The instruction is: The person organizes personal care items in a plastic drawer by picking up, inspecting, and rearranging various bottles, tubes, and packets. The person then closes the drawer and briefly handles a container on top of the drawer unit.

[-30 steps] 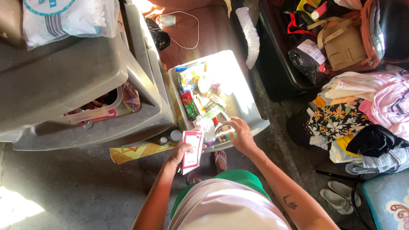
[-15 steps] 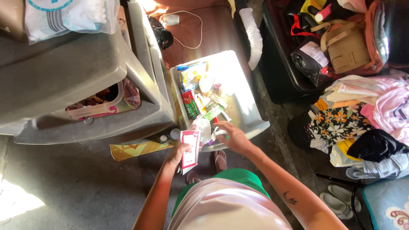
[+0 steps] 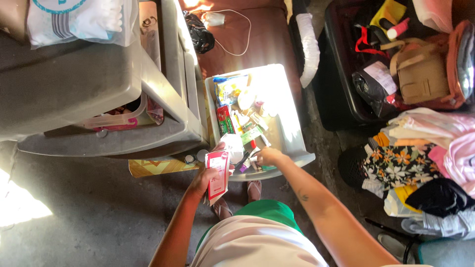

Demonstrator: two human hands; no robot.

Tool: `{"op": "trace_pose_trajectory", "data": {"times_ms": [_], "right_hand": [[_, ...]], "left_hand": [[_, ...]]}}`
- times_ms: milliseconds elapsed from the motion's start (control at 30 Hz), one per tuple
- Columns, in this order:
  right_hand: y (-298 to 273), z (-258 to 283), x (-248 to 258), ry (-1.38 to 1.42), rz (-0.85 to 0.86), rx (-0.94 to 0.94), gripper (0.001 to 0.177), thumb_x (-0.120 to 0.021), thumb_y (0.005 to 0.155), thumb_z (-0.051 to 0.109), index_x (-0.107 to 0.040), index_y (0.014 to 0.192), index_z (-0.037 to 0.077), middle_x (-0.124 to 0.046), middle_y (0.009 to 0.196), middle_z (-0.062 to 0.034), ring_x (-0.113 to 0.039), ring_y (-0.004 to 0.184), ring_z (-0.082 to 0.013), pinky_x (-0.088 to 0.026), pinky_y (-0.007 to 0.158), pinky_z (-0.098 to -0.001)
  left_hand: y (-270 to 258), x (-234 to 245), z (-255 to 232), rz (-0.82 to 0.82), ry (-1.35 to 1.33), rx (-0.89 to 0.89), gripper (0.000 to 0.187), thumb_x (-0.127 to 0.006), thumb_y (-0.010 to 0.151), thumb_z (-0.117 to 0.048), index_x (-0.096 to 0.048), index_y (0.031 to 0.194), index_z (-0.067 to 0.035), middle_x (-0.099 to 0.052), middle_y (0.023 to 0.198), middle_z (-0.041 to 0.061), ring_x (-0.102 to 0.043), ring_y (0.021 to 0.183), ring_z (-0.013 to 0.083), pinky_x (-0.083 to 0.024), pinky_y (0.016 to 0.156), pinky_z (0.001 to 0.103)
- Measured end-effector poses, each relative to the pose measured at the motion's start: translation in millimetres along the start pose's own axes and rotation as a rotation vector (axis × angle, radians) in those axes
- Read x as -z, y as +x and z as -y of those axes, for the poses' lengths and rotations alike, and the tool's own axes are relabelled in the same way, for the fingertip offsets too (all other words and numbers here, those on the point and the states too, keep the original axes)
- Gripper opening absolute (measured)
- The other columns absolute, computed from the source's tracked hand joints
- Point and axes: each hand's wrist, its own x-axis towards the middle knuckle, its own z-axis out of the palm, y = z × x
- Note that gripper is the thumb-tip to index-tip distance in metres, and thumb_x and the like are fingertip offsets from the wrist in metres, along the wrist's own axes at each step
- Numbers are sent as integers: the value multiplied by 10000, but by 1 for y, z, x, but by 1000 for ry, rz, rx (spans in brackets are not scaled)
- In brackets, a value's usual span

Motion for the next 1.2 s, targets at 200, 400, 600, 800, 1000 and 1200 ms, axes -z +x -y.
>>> {"op": "trace_pose_trajectory", "data": {"times_ms": [200,400,600,800,1000,1200], "right_hand": [[14,-9,-21,-18,-146,-144,282,-668,920,333,-763,1122,161,-690,1183,-141,-671,1124,-340,-551,932,-462],[-14,24,10,301,-389,-34,396,-675,836,178,-725,1226,223,-717,1102,-155,-684,1054,-343,-557,888,-453],[-16,58,20,359,-102,474,258,-716,821,197,-798,1062,162,-779,1034,-90,-738,948,-283,-568,862,-403],[0,-14,30,296,-122,-16,361,-663,899,287,-692,1247,193,-751,1104,-102,-750,954,-313,-572,914,-401],[33,-75,28,171,-317,31,448,-680,870,229,-643,1306,131,-695,1255,-183,-642,1187,-344,-496,1035,-442],[50,-64,42,216,-276,-130,609,-592,914,190,-457,1507,234,-587,1261,-267,-596,1150,-456,-474,998,-531]], "left_hand": [[2,-16,-20,-32,-53,-46,937,-482,639,-56,-386,1570,-95,-592,1315,134,-679,1066,305,-554,924,402],[21,-11,-25,-29,-42,-53,970,-476,631,-45,-349,1590,-116,-634,1245,205,-686,1035,333,-554,920,421],[44,-13,-13,-44,-20,3,951,-473,654,-47,-371,1594,-150,-663,1187,228,-696,995,323,-554,906,422],[66,-10,7,-54,-68,27,918,-474,691,-48,-374,1596,-165,-665,1163,209,-680,974,308,-545,867,389],[63,-20,8,-98,-32,20,890,-470,705,-57,-373,1587,-132,-689,1156,184,-694,973,263,-581,898,376],[71,-10,17,-119,-3,53,918,-488,704,-102,-356,1612,-116,-694,1109,216,-678,921,255,-578,866,362]]}}
